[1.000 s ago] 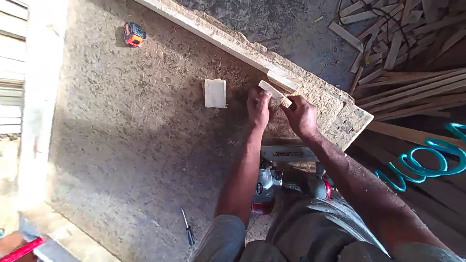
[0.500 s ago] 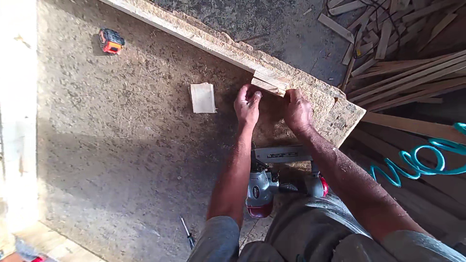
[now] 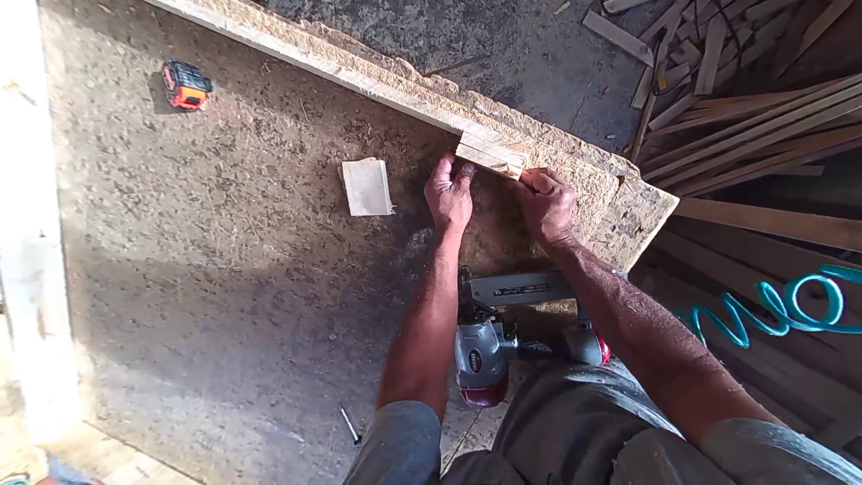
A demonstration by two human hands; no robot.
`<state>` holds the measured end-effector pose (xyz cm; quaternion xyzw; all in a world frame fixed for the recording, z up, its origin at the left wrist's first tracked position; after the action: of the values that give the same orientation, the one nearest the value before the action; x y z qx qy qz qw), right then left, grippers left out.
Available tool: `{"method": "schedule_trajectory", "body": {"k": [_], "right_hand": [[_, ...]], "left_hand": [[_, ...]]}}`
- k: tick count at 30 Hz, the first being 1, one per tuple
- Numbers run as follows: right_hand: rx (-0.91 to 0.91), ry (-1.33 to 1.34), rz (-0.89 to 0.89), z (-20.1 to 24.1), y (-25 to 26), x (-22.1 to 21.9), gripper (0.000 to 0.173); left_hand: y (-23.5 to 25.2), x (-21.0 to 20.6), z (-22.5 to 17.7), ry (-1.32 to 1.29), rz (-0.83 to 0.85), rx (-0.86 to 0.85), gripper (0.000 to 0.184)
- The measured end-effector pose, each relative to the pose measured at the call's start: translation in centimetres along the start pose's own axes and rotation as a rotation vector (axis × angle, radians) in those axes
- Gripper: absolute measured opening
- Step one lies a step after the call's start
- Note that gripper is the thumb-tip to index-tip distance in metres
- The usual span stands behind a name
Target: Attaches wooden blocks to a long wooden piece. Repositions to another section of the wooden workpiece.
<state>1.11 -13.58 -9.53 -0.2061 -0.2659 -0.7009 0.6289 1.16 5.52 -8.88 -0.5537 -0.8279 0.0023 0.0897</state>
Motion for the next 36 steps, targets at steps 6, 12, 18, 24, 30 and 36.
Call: {"method": "schedule_trajectory", "body": {"k": [6, 12, 18, 24, 30, 36], "right_hand": [[0.036, 0.047, 0.001, -0.3, 0.0, -0.1, 0.013], [0.012, 0.078, -0.014, -0.3, 0.0, -0.1, 0.012], [0.012, 0.117, -0.008, -0.6, 0.1, -0.2, 0.011], [0.025, 0.059, 0.001, -0.5, 0.2, -0.1, 0.011], [0.024, 0.062, -0.002, -0.5, 0.1, -0.1, 0.011], [-0.004, 0.073, -0.013, -0.4, 0.2, -0.1, 0.012]], "left_hand": [[0.5, 0.4, -0.6, 0.142, 0.091, -0.015, 0.04], [0.3, 0.4, -0.6, 0.147, 0.057, -0.038, 0.041], [0.4, 0.5, -0.8, 0.246, 0.041, -0.06, 0.037], [0.5, 0.4, -1.3, 0.293, 0.032, -0.08, 0.04], [0.1, 0.0, -2.1, 0.43, 0.02, -0.099, 0.041], [0.8, 0.4, -3.2, 0.37, 0.159, -0.027, 0.057]]}}
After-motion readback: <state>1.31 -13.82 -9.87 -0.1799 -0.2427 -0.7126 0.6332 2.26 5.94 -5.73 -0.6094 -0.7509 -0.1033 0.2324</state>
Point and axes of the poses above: each hand's wrist, its own y-axis towards the middle knuckle, its own x-axis out of the back of the hand, z = x × y, the point moved 4 cm from there along y, towards the middle knuckle, and after that the axes turned 11 degrees about -y, right-handed, at the moved point
